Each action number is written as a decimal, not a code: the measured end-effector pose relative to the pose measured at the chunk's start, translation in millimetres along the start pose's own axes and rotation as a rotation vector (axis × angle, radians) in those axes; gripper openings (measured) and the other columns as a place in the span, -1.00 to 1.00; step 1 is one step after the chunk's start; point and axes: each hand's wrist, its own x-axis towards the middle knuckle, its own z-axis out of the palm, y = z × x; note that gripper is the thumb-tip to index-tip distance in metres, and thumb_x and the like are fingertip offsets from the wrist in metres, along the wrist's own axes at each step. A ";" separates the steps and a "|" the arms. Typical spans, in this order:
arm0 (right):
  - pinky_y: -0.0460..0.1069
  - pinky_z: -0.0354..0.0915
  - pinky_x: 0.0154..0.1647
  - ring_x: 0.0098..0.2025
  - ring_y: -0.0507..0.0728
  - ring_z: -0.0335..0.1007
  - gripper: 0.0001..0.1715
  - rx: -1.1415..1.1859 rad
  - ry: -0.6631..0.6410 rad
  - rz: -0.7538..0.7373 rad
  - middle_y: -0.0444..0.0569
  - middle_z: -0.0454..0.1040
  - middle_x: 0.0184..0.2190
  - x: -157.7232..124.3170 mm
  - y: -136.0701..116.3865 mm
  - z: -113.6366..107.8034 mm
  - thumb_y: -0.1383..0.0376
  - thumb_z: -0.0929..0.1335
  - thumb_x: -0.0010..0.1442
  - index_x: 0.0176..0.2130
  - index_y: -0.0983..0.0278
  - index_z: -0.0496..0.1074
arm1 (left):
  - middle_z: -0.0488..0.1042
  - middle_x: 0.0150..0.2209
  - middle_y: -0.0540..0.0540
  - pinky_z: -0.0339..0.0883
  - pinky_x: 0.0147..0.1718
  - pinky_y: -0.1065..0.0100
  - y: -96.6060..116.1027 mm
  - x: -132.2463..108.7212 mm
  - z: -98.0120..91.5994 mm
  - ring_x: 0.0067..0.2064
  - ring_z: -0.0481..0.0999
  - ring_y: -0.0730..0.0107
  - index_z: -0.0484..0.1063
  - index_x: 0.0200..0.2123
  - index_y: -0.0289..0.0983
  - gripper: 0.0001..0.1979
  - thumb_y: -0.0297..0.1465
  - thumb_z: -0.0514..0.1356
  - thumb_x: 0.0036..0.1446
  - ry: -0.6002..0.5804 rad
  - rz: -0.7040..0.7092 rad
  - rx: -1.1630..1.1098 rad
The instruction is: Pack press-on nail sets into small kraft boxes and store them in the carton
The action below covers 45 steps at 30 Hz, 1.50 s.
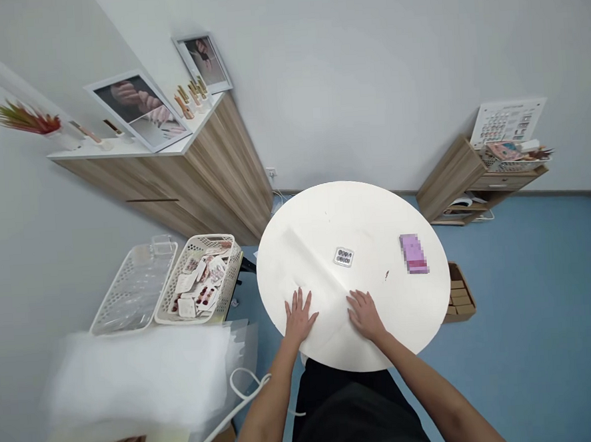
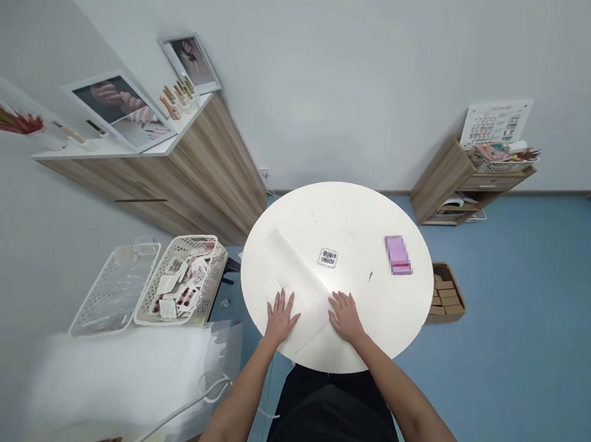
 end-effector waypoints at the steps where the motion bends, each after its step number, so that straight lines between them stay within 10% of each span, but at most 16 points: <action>1: 0.29 0.00 0.29 0.26 0.28 0.11 -0.51 -0.005 0.019 0.066 0.13 0.32 0.20 9.7 6.0 0.9 0.25 0.14 0.32 0.17 0.27 0.32 | -0.25 0.43 -0.21 -0.22 0.25 -0.27 -6.0 5.2 -1.5 0.41 -0.20 -0.07 -0.18 0.39 -0.09 -0.33 -0.04 -0.09 0.30 -0.001 0.031 0.005; 9: 0.17 0.05 0.27 0.29 0.32 0.06 -0.23 -0.051 -0.036 0.278 0.28 0.15 0.29 117.2 50.6 2.5 0.23 0.27 0.16 0.28 0.47 0.09 | -0.18 0.42 -0.18 -0.29 0.22 -0.37 -35.4 44.2 -28.1 0.41 -0.19 -0.05 -0.12 0.38 -0.04 -0.42 -0.20 -0.06 0.34 -0.020 0.172 0.051; 16: 0.21 0.07 0.23 0.28 0.34 0.11 -0.18 -0.045 -0.090 0.210 0.23 0.22 0.25 158.6 71.5 11.9 0.25 0.36 0.05 0.25 0.37 0.10 | -0.07 0.40 -0.26 -0.02 0.27 -0.07 7.7 -7.2 -10.6 0.39 -0.03 0.05 -0.01 0.35 -0.22 -0.39 -0.28 0.04 0.28 -0.007 0.208 -0.076; 27: 0.18 0.22 0.13 0.15 0.32 0.23 -0.31 0.065 0.081 0.102 0.24 0.32 0.13 136.2 44.3 -12.1 0.21 0.32 0.14 0.20 0.39 0.16 | -0.08 0.40 -0.18 -0.12 0.30 -0.09 18.8 -12.2 -10.4 0.41 -0.15 0.07 -0.10 0.37 -0.18 -0.35 -0.30 0.04 0.26 -0.073 0.317 -0.097; 34: 0.23 0.09 0.24 0.24 0.29 0.14 -0.29 0.108 -0.068 -0.123 0.23 0.26 0.20 101.8 -2.8 2.2 0.28 0.31 0.13 0.24 0.33 0.12 | -0.04 0.39 -0.17 -0.10 0.30 -0.10 21.3 -10.4 -15.4 0.41 -0.12 0.11 -0.04 0.35 -0.17 -0.38 -0.36 0.04 0.26 -0.092 0.422 -0.121; 45: 0.25 0.02 0.28 0.33 0.26 0.04 -0.16 0.114 -0.256 -0.071 0.24 0.16 0.29 81.4 -27.3 36.2 0.38 0.33 0.11 0.32 0.30 0.04 | 0.20 0.30 -0.23 0.13 0.27 0.00 -0.5 -47.4 -3.6 0.34 0.12 0.24 0.15 0.26 -0.28 -0.44 -0.59 -0.09 0.19 -0.060 0.344 -0.198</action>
